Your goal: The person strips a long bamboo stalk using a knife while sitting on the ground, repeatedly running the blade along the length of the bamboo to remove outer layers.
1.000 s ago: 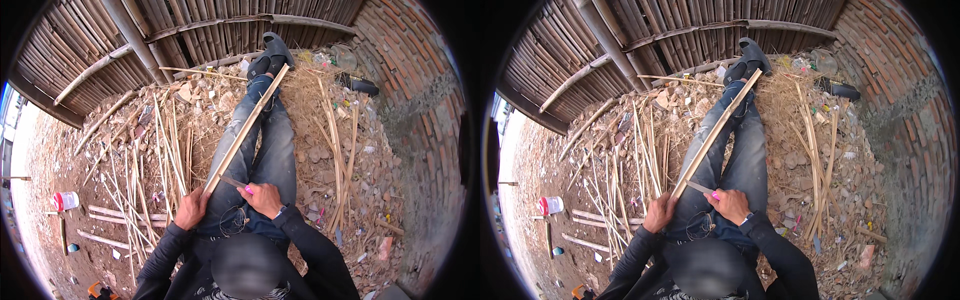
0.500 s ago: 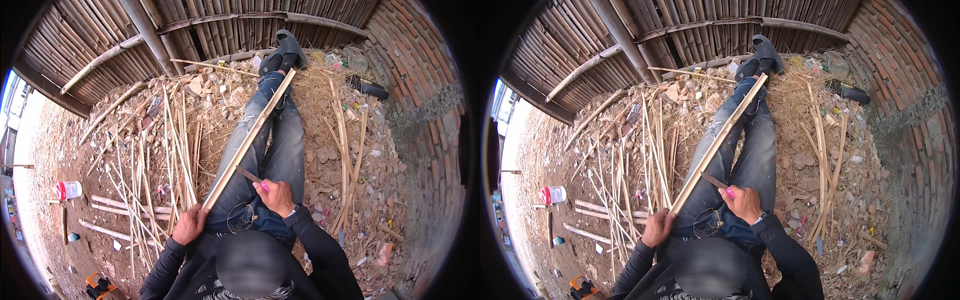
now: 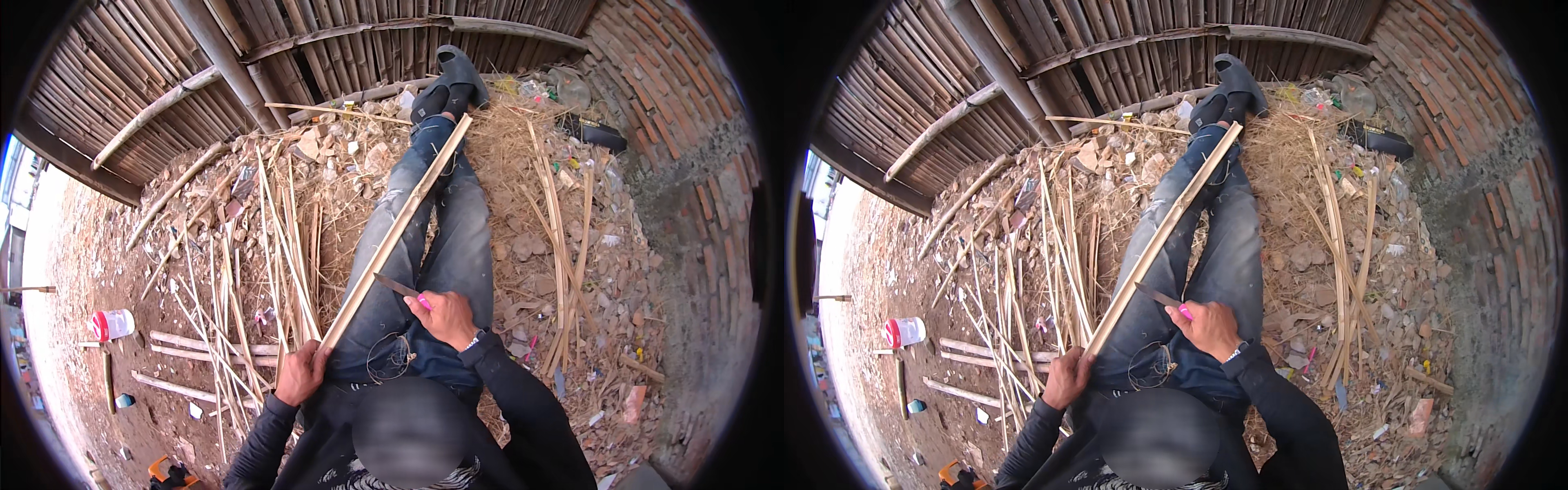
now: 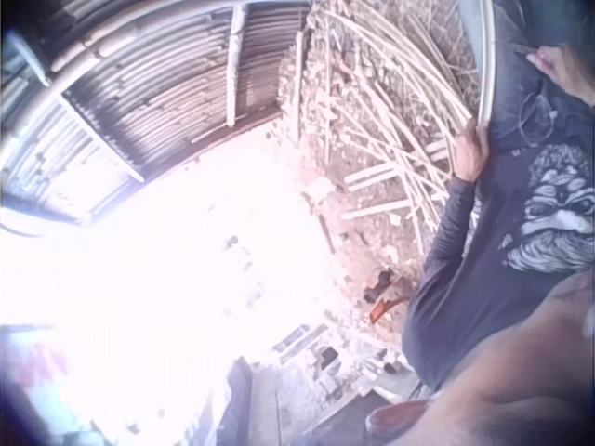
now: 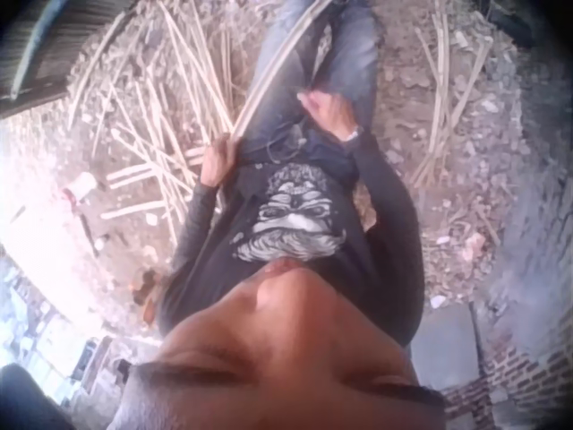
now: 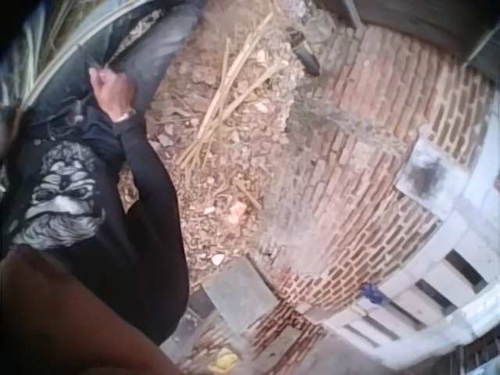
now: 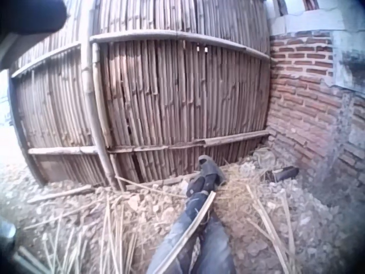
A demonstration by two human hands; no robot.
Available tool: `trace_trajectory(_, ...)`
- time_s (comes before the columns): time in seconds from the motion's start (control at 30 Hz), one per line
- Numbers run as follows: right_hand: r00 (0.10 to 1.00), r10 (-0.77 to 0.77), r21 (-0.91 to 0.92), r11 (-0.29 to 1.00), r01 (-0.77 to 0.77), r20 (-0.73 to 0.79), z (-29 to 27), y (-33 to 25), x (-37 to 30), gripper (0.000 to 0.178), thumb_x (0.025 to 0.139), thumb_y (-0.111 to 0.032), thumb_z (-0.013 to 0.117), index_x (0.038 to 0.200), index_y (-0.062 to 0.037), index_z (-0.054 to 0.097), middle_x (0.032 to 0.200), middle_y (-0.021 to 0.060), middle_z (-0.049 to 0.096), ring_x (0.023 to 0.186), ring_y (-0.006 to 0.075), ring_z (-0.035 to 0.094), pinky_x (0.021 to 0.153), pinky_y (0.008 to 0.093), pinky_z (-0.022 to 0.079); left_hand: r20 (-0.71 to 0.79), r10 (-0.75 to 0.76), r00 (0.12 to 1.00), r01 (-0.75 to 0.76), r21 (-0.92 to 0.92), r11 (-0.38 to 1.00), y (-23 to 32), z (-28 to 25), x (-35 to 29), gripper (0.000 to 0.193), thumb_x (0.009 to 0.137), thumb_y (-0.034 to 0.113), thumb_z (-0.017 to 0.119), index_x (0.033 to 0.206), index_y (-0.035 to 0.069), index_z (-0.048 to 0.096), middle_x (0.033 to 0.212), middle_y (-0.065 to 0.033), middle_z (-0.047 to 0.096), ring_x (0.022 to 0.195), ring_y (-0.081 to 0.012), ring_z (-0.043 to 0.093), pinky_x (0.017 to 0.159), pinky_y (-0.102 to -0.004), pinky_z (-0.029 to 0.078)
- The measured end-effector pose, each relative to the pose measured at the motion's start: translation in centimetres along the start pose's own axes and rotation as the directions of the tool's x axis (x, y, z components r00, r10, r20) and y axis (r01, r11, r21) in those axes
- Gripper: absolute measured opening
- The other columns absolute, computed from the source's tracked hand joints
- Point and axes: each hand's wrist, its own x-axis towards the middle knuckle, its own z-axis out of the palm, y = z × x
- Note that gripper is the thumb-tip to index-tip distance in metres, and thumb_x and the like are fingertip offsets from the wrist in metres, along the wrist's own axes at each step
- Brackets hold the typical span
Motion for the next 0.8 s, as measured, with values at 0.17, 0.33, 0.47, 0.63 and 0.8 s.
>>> trace_trajectory(0.17, 0.995, -0.09, -0.043, 0.995, 0.092, 0.043, -0.2, -0.2, -0.5, 0.055, 0.103, -0.053, 0.063, 0.079, -0.0058, 0.076, 0.066, 0.0185, 0.07, 0.064, 0.0423, 0.071, 0.058, 0.0534, 0.055, -0.006, 0.024, 1.0, -0.024, 0.024, 0.999, 0.3, 1.0, 0.5, 0.031, 0.104, 0.021, 0.068, 0.084, 0.0, 0.058, 0.064, -0.0243, 0.058, 0.057, -0.0445, 0.061, 0.054, -0.0475, 0.046)
trace_trajectory(0.33, 0.995, 0.071, -0.031, 0.997, -0.073, -0.066, -0.4, -0.4, 0.6, 0.055, 0.104, -0.052, 0.062, 0.077, -0.0048, 0.072, 0.065, 0.0198, 0.068, 0.064, 0.0443, 0.069, 0.057, 0.0547, 0.053, 0.001, -0.02, 1.0, 0.02, 0.001, 1.0, -0.6, 0.0, -0.9, 0.026, 0.104, 0.02, 0.067, 0.089, 0.0, 0.058, 0.064, -0.0244, 0.057, 0.057, -0.0461, 0.06, 0.053, -0.0485, 0.045)
trace_trajectory(0.47, 0.995, 0.036, -0.018, 0.999, -0.037, -0.093, 0.0, -0.5, 0.7, 0.056, 0.104, -0.051, 0.063, 0.074, -0.0042, 0.068, 0.064, 0.021, 0.065, 0.063, 0.046, 0.066, 0.056, 0.0562, 0.049, -0.032, 0.04, 0.999, -0.039, 0.04, 0.998, -2.1, -0.5, -2.6, 0.028, 0.105, 0.018, 0.065, 0.083, 0.0, 0.059, 0.059, -0.0172, 0.055, 0.049, -0.0343, 0.058, 0.052, -0.0443, 0.044)
trace_trajectory(0.63, 0.999, -0.048, -0.038, 0.998, 0.049, 0.02, -0.1, -0.2, 0.1, 0.056, 0.104, -0.054, 0.061, 0.08, -0.0053, 0.075, 0.065, 0.0208, 0.069, 0.063, 0.0438, 0.07, 0.058, 0.0541, 0.055, -0.027, 0.034, 0.999, -0.033, 0.039, 0.999, -1.3, -0.6, -2.3, 0.028, 0.104, 0.017, 0.066, 0.083, 0.0, 0.058, 0.061, -0.0206, 0.055, 0.052, -0.0409, 0.058, 0.052, -0.0461, 0.044)
trace_trajectory(0.8, 0.997, -0.001, -0.044, 0.999, -0.003, -0.075, -0.4, -0.4, 1.0, 0.057, 0.104, -0.053, 0.061, 0.075, -0.0053, 0.071, 0.063, 0.0208, 0.067, 0.063, 0.0455, 0.068, 0.057, 0.0553, 0.053, 0.005, 0.02, 1.0, -0.02, 0.065, 0.998, -1.8, -0.9, -2.8, 0.026, 0.104, 0.019, 0.068, 0.088, 0.001, 0.06, 0.064, -0.0239, 0.057, 0.059, -0.0467, 0.062, 0.055, -0.0492, 0.047)
